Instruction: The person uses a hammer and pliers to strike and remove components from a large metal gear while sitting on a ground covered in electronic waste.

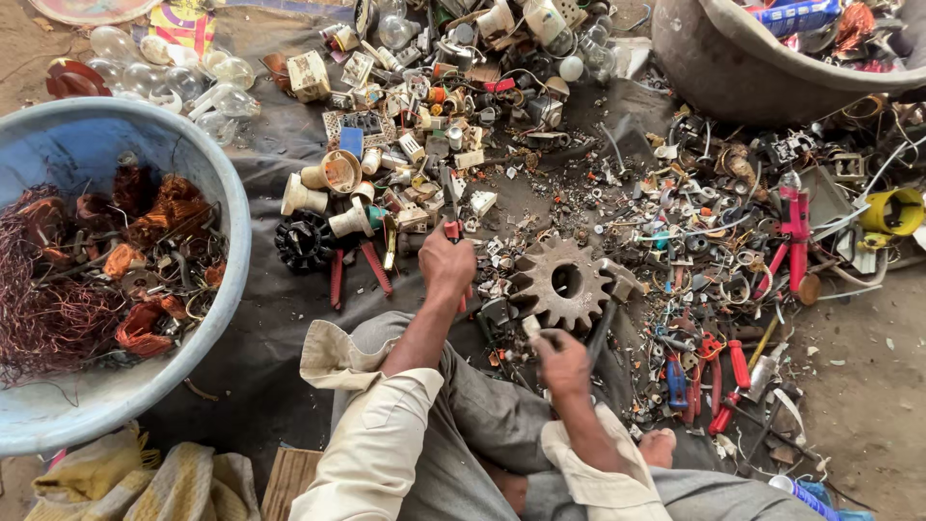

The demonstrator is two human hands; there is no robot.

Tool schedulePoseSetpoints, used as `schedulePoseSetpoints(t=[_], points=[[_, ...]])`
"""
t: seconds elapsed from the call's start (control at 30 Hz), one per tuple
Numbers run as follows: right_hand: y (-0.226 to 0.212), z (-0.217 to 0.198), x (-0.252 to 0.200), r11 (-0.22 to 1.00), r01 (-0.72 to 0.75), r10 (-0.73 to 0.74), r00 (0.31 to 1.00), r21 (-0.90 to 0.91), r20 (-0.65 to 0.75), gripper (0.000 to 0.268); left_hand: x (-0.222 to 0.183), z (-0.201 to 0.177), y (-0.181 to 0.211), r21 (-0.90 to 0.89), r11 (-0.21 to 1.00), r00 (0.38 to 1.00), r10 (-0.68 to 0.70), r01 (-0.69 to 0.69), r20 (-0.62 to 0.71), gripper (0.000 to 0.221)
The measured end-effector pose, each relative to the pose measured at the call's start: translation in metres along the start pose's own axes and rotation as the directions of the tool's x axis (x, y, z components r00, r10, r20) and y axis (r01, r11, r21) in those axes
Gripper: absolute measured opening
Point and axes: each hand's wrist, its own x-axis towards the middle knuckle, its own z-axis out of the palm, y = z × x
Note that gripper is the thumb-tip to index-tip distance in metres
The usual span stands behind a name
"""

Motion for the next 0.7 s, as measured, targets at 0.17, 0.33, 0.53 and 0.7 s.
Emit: schedulePoseSetpoints(t=[0.17, 0.33, 0.53, 0.7], points=[[-0.010, -0.027, 0.006, 0.789, 0.016, 0.011, 0.999, 0.614, -0.040, 0.017, 0.005, 0.006, -0.004, 0.093, 0.994, 0.998, 0.048, -0.051, 0.028, 0.029], [-0.048, -0.074, 0.004, 0.312, 0.101, 0.059, 0.990, 0.945, -0.125, 0.017, 0.004, 0.008, -0.008, 0.092, 0.995, 0.998, 0.044, -0.048, 0.046, 0.029], [-0.030, -0.115, 0.077, 0.292, -0.018, 0.286, 0.956, 0.956, -0.069, 0.010, 0.015, 0.019, -0.020, 0.136, 0.987, 0.996, 0.082, -0.087, 0.040, 0.032], [-0.070, -0.086, 0.110, 0.435, 0.191, 0.415, 0.825, 0.880, -0.384, 0.016, 0.023, 0.026, -0.025, 0.179, 0.977, 0.994, 0.108, -0.113, 0.034, 0.031]])
